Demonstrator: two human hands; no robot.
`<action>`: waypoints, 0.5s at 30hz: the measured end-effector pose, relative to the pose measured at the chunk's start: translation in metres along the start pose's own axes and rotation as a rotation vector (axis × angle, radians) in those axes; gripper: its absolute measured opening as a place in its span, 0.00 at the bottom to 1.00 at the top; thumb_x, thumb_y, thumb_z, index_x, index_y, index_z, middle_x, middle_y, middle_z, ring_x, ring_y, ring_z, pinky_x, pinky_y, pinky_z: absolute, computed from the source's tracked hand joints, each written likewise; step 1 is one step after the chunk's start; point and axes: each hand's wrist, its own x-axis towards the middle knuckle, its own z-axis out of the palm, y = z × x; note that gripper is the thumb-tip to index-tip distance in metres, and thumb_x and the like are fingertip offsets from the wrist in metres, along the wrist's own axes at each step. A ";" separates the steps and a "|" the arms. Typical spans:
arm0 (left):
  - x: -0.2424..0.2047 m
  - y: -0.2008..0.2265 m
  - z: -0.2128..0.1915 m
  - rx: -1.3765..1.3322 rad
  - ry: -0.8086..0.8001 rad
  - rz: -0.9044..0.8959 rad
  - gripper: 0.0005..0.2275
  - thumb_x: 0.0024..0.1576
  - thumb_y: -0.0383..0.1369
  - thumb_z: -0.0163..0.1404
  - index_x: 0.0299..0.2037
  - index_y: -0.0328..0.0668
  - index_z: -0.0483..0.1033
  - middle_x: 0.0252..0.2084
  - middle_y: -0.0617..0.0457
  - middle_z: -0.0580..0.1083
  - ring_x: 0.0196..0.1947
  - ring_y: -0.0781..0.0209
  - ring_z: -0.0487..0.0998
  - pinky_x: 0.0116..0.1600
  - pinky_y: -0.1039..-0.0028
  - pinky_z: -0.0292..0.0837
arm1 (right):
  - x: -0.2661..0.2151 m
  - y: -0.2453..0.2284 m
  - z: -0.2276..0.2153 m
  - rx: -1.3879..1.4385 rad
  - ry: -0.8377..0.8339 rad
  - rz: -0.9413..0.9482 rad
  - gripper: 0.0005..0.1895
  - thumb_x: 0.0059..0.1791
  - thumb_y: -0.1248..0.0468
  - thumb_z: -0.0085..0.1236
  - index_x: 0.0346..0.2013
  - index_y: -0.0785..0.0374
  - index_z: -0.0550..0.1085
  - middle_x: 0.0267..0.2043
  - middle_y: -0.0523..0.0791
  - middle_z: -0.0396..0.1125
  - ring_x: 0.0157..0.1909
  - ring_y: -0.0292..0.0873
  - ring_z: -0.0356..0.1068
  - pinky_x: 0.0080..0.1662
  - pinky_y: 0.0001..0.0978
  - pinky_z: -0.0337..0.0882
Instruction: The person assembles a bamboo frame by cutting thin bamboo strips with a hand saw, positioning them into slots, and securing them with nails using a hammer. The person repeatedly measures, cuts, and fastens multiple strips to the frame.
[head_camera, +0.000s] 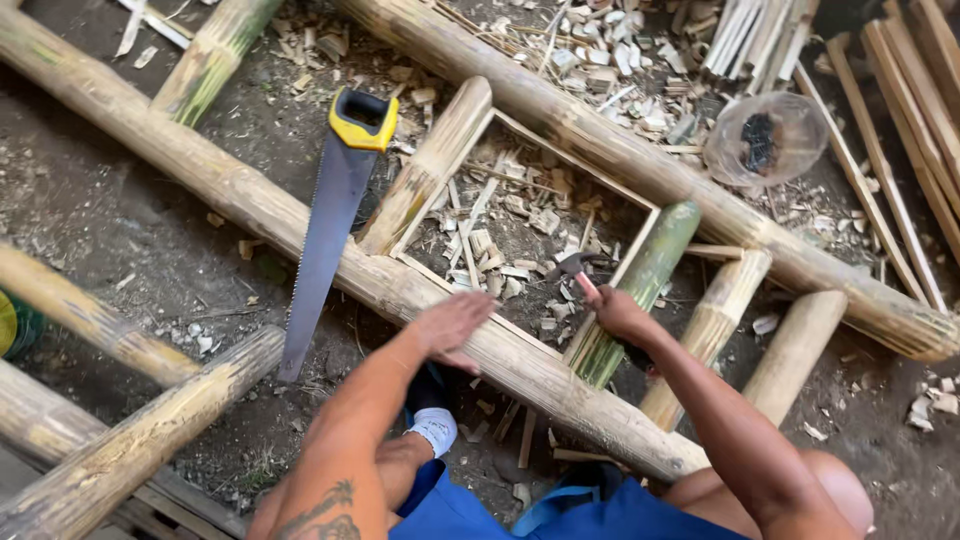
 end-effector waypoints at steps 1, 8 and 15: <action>-0.004 -0.012 -0.005 0.018 -0.130 -0.058 0.62 0.42 0.80 0.43 0.72 0.27 0.48 0.74 0.33 0.54 0.74 0.38 0.52 0.74 0.52 0.44 | 0.008 -0.011 -0.004 0.132 0.008 -0.014 0.20 0.60 0.54 0.40 0.56 0.65 0.72 0.38 0.52 0.71 0.33 0.47 0.67 0.38 0.46 0.71; -0.016 -0.029 -0.042 -0.006 -0.385 -0.164 0.62 0.39 0.79 0.46 0.71 0.27 0.51 0.70 0.35 0.58 0.70 0.40 0.57 0.74 0.53 0.48 | -0.013 -0.074 0.009 0.418 -0.015 -0.052 0.15 0.59 0.58 0.39 0.55 0.60 0.70 0.34 0.40 0.67 0.29 0.35 0.65 0.29 0.28 0.67; -0.019 -0.026 -0.051 -0.027 -0.315 -0.139 0.61 0.39 0.78 0.49 0.69 0.25 0.54 0.68 0.35 0.61 0.68 0.39 0.60 0.72 0.54 0.51 | 0.029 -0.059 -0.009 0.589 0.251 -0.058 0.12 0.60 0.59 0.42 0.52 0.63 0.67 0.31 0.44 0.64 0.26 0.36 0.59 0.26 0.29 0.62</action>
